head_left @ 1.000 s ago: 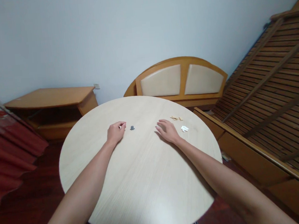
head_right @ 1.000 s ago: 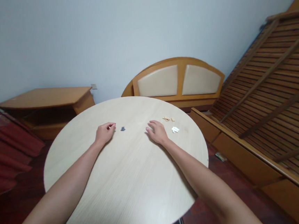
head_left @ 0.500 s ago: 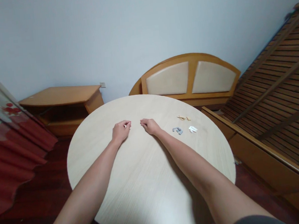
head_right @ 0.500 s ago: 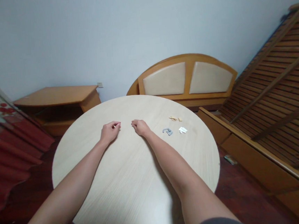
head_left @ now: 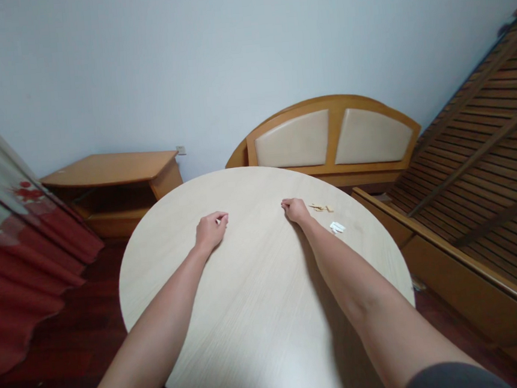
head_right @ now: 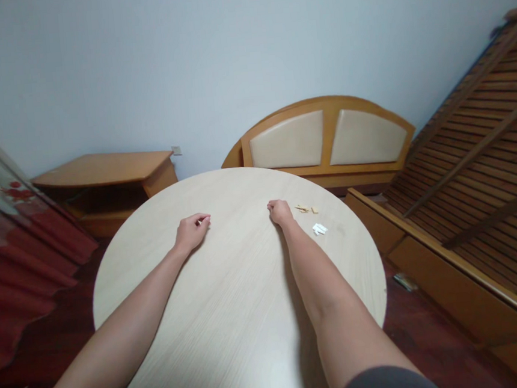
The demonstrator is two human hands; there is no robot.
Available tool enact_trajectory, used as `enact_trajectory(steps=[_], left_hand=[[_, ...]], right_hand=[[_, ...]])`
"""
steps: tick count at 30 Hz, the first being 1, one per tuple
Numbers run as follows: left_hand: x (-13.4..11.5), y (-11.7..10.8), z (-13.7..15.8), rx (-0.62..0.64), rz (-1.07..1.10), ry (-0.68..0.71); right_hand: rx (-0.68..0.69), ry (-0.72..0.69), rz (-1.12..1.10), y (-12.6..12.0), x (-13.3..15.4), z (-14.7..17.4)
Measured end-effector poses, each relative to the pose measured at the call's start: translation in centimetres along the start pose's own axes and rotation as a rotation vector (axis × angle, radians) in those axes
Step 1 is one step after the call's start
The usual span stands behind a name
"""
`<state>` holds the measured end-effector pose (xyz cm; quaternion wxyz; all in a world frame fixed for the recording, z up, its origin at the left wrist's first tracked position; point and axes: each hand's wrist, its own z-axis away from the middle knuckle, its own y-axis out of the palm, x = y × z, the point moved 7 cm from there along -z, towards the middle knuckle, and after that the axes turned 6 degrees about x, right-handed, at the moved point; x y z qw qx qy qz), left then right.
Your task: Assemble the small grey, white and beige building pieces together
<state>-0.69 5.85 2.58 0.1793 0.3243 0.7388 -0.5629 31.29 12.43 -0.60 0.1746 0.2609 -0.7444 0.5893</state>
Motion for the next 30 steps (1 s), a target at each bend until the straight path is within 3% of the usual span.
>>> enact_trajectory(steps=[3, 6, 8, 10, 14, 18, 30], left_hand=[[-0.2, -0.1, 0.0, -0.005, 0.006, 0.015], [-1.3, -0.1, 0.1, -0.001, 0.000, 0.055], [-2.6, 0.3, 0.4, 0.017, -0.042, 0.107], [-4.0, 1.3, 1.0, 0.056, -0.132, 0.161], [-5.1, 4.9, 2.7, 0.242, -0.385, 0.140], [-4.4, 7.5, 4.0, 0.423, -0.534, 0.048], [-4.3, 7.7, 4.0, 0.428, -0.586, 0.037]], right_hand=[[0.018, 0.018, 0.043, -0.3, 0.7, -0.6], [-0.009, -0.010, 0.087, 0.1, 3.3, 0.4], [-0.018, -0.076, 0.136, 1.0, 6.1, 2.3], [0.066, -0.151, 0.157, 2.8, 9.0, 4.8], [0.223, -0.193, 0.221, 5.1, 12.5, 9.3], [0.319, -0.115, 0.294, 5.3, 12.8, 10.7], [0.350, -0.098, 0.346, 5.1, 13.1, 10.8]])
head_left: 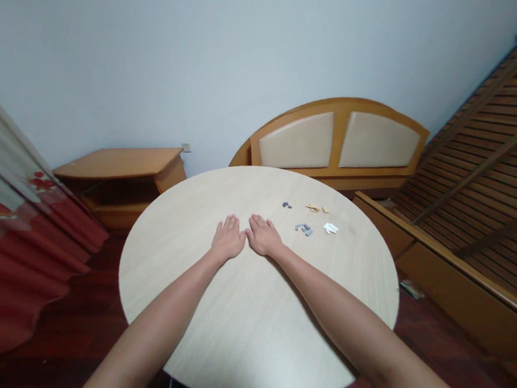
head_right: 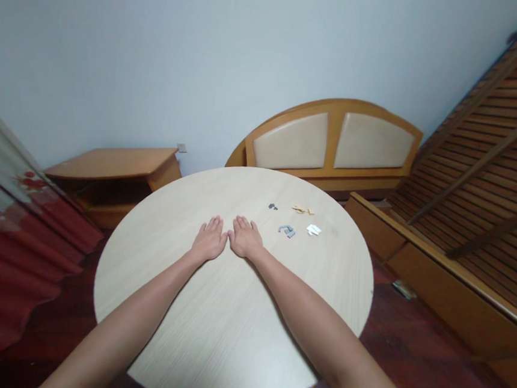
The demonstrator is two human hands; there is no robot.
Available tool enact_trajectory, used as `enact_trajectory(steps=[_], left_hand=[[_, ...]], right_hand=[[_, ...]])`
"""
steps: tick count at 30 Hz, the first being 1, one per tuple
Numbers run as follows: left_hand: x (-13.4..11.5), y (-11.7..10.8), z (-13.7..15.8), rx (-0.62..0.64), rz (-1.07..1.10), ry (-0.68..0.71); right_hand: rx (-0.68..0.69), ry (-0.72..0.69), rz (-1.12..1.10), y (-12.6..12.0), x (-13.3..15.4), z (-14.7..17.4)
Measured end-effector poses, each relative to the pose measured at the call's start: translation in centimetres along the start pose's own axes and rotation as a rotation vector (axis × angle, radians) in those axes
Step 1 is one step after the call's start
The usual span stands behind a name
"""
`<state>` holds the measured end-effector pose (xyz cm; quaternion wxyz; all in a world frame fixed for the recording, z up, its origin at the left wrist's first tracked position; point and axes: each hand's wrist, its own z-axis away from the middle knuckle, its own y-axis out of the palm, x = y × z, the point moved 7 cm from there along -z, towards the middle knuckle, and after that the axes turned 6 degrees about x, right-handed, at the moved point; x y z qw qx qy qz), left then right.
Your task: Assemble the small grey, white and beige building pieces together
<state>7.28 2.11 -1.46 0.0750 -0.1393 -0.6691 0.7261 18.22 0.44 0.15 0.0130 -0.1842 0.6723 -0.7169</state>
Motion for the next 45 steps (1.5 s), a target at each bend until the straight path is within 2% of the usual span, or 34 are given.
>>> enact_trajectory(steps=[9, 12, 15, 17, 18, 23, 26, 29, 33, 39, 42, 45], left_hand=[[0.0, -0.1, 0.1, 0.008, 0.006, 0.008], [0.0, -0.7, 0.4, -0.033, 0.019, 0.016], [-0.2, -1.7, 0.8, -0.121, 0.037, 0.047], [-0.2, -2.3, 1.0, -0.161, 0.055, 0.064], [-0.3, -2.5, 1.0, -0.170, 0.066, 0.069], [-0.3, -2.9, 1.0, -0.168, 0.086, 0.071], [-0.3, -3.1, 1.0, -0.158, 0.094, 0.059], [-0.2, -3.3, 1.0, -0.150, 0.099, 0.059], [0.0, -3.4, 0.9, -0.158, 0.111, 0.069], [0.6, -3.2, 0.3, -0.163, 0.143, 0.067], [0.8, -3.1, 0.2, -0.159, 0.158, 0.069], [0.9, -3.2, 0.2, -0.162, 0.167, 0.074]], right_hand=[[0.024, 0.000, 0.005, 0.3, -0.1, -0.3], [0.046, -0.086, 0.013, 0.5, 0.4, 1.2], [0.027, -0.200, 0.031, 0.3, -0.4, 4.2], [-0.067, -0.201, 0.076, -0.7, -2.8, 6.6], [-0.110, -0.156, 0.089, -1.3, -4.9, 7.6], [-0.260, 0.243, 0.106, -3.8, -18.2, 10.4], [-0.255, 0.414, 0.013, -4.0, -24.3, 9.3], [-0.221, 0.461, -0.057, -4.0, -26.9, 6.1], [-0.195, 0.409, -0.161, -4.1, -26.7, 0.5], [-0.098, 0.142, -0.269, -3.4, -22.0, -6.7], [-0.059, 0.003, -0.318, -3.3, -18.8, -8.4], [-0.008, -0.193, -0.327, -3.5, -14.8, -8.0]])
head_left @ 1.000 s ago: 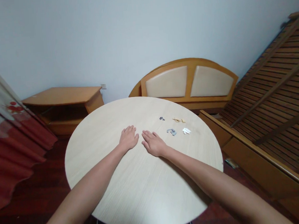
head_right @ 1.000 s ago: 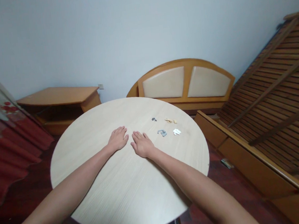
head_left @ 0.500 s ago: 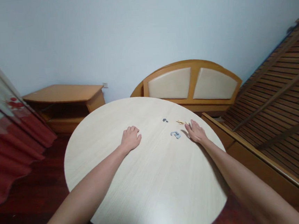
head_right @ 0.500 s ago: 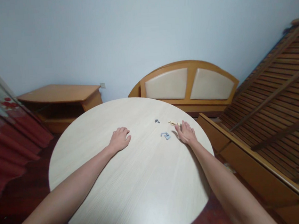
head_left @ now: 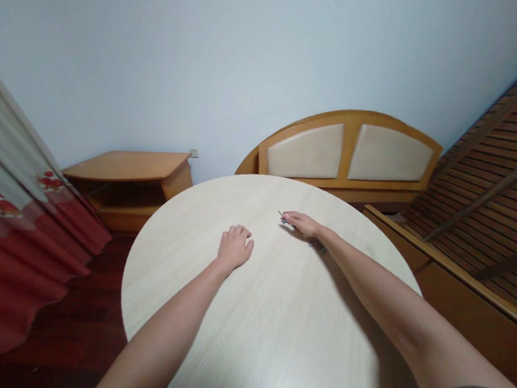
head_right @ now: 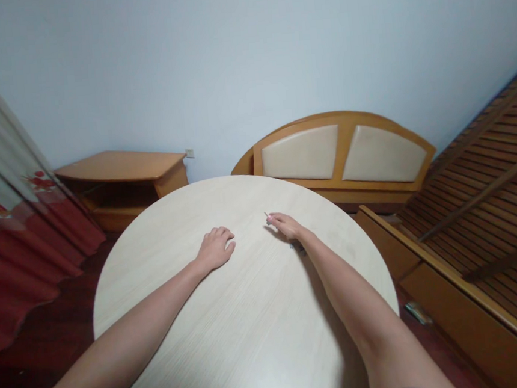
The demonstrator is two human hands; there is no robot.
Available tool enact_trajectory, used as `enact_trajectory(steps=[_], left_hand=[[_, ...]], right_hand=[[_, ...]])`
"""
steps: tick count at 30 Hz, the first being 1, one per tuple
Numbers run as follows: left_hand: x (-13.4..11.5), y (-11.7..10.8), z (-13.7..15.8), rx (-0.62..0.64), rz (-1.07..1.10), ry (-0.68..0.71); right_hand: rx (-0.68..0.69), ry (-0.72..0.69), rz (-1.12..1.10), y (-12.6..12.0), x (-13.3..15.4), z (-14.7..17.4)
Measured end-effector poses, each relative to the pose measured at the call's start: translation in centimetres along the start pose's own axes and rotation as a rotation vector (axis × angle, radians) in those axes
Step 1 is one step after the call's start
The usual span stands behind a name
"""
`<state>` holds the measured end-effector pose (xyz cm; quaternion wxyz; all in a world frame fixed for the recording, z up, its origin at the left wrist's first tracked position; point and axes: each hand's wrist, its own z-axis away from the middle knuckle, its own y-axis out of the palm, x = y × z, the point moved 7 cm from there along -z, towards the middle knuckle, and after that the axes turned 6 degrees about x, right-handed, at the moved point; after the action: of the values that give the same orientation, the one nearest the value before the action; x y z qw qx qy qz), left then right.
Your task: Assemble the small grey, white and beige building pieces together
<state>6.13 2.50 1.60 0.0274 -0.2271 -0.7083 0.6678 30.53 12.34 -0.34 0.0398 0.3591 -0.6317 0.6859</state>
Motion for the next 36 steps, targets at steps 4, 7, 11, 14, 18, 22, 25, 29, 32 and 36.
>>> enact_trajectory(steps=[4, 7, 11, 14, 18, 22, 25, 29, 32, 36], left_hand=[[-0.1, -0.2, 0.1, -0.003, 0.012, 0.000], [-0.4, -0.2, 0.3, -0.010, 0.022, 0.000], [-0.5, 0.7, 0.2, 0.016, 0.042, 0.011], [-0.4, 1.8, -0.5, 0.062, 0.025, 0.028], [-1.4, 2.8, -1.9, 0.137, 0.015, 0.078], [-4.2, 3.2, -2.9, 0.177, 0.038, 0.152], [-6.3, 3.7, -2.4, 0.204, 0.053, 0.225], [-8.0, 4.7, -0.9, 0.228, 0.044, 0.313], [-8.5, 4.8, -0.4, 0.196, 0.051, 0.296], [-8.7, 4.8, -0.9, 0.147, 0.036, 0.270]], right_hand=[[0.112, -0.129, 0.028, 1.2, 5.0, 2.9], [0.160, -0.191, 0.123, 1.7, 7.1, 7.1], [-0.070, 0.001, 0.242, -0.3, 3.7, 12.9], [-0.212, 0.270, 0.218, -1.7, -1.3, 15.8], [-0.201, 0.303, 0.190, -0.6, -2.4, 14.7], [-0.171, 0.256, 0.192, 0.9, 0.6, 10.6], [-0.148, 0.199, 0.168, 1.6, 2.8, 8.5], [-0.144, 0.076, 0.094, 2.3, 5.6, 8.1], [-0.156, 0.026, 0.033, 3.2, 7.5, 8.7], [-0.256, 0.069, -0.005, 4.6, 9.3, 8.5]])
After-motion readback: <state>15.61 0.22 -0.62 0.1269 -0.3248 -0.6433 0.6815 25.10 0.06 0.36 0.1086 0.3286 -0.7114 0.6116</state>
